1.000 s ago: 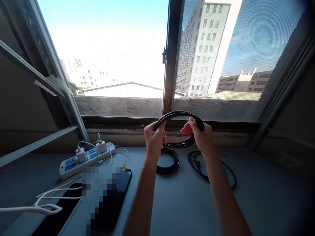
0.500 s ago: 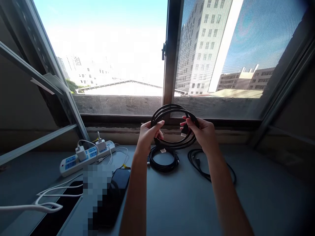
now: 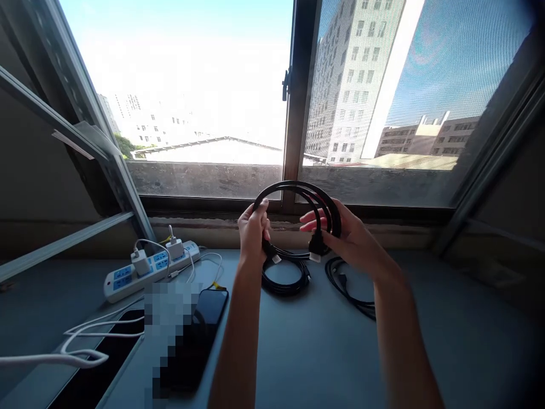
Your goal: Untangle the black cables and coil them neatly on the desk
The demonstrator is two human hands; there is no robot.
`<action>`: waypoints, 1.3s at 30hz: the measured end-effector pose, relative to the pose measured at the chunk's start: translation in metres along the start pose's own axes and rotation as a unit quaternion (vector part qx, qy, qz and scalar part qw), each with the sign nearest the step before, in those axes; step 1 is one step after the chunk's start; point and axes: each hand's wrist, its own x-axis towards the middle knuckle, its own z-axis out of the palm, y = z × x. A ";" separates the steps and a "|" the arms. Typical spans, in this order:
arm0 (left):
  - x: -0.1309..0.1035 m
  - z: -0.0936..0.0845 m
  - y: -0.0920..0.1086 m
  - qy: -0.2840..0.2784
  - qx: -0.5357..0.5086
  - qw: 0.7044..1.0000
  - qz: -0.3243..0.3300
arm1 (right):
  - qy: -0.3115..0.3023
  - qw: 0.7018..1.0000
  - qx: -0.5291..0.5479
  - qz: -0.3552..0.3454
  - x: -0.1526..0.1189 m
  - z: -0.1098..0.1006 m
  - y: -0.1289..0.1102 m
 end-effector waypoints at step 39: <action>0.011 -0.028 -0.014 -0.023 0.332 0.942 -0.032 | 0.111 0.966 -0.129 0.193 0.011 0.010 0.021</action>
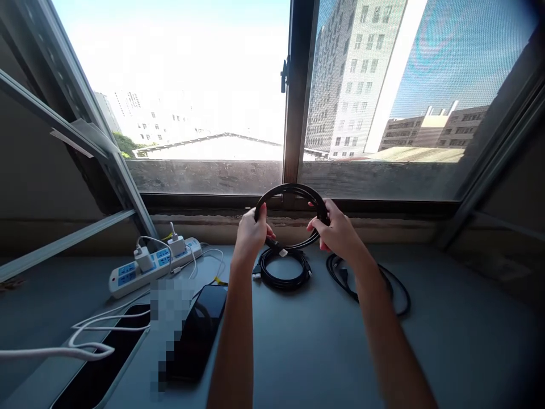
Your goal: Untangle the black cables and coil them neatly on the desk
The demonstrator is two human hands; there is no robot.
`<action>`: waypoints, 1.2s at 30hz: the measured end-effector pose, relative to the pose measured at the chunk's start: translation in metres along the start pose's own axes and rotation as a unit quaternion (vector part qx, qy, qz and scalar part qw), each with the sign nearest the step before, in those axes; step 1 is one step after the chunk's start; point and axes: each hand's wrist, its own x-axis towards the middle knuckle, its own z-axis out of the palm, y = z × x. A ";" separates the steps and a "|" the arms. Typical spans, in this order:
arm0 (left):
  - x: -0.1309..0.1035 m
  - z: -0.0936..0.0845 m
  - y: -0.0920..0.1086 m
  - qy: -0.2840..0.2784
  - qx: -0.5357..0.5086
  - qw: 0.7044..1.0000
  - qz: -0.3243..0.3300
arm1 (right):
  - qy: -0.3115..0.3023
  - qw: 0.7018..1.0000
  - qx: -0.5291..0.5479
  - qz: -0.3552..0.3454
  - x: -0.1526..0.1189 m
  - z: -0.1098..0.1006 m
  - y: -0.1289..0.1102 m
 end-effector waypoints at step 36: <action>0.033 0.018 -0.097 -0.195 0.332 0.872 -0.303 | -0.275 0.873 -0.265 0.302 0.040 0.044 0.100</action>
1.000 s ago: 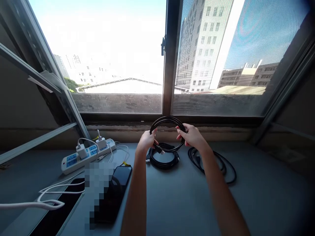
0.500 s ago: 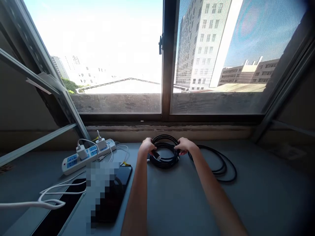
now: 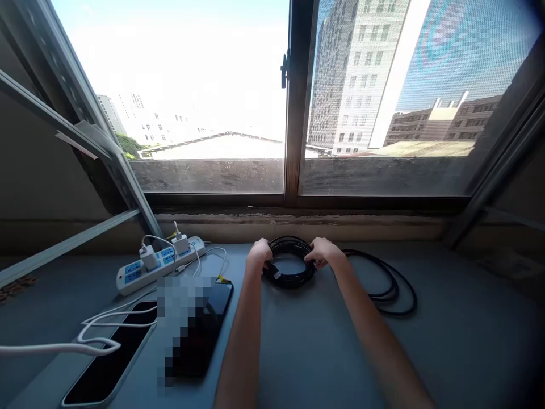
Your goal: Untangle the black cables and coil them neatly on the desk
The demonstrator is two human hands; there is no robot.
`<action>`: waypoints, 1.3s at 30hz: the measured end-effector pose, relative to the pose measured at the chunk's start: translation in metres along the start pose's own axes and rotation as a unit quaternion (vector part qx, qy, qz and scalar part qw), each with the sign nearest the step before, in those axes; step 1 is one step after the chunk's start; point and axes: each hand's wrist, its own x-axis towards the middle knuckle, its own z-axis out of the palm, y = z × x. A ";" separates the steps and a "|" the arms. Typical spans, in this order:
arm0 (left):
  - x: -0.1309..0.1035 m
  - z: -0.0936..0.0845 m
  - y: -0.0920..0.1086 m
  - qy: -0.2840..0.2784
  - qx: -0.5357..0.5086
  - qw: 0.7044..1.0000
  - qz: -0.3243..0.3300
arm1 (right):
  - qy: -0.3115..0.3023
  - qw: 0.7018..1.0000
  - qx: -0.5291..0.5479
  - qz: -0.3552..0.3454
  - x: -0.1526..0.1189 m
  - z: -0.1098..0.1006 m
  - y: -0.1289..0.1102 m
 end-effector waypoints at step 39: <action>0.000 0.002 -0.006 0.006 0.104 0.994 -0.019 | 0.021 1.000 -0.010 -0.016 0.002 0.007 -0.004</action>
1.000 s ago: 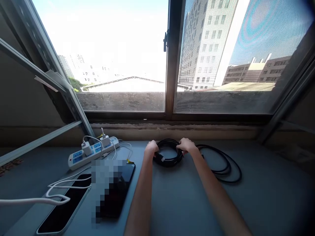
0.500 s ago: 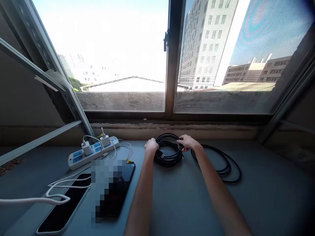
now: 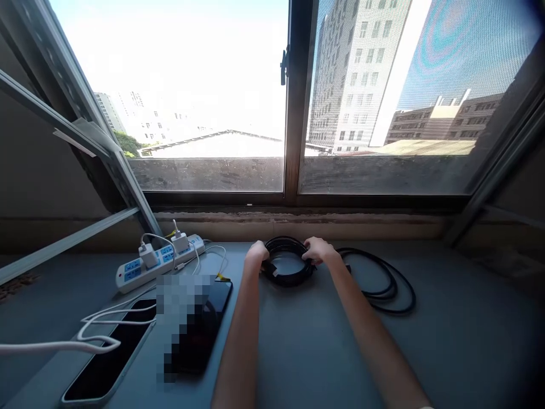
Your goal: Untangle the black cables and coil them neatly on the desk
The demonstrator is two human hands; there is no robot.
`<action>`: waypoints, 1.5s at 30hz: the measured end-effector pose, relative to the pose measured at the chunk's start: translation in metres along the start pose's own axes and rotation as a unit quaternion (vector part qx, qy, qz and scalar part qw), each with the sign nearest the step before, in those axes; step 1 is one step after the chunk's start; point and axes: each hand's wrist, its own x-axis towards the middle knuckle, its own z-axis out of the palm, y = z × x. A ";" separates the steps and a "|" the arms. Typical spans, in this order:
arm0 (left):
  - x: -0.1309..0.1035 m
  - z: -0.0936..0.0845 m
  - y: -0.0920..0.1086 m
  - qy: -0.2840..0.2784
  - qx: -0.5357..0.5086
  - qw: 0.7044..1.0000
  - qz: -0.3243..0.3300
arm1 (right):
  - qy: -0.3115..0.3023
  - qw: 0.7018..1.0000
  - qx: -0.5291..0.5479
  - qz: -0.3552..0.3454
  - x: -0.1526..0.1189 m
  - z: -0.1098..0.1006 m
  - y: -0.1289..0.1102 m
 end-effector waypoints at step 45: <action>-0.033 -0.031 0.012 0.105 -0.033 0.992 0.064 | 0.037 0.993 0.053 0.100 -0.011 -0.044 0.052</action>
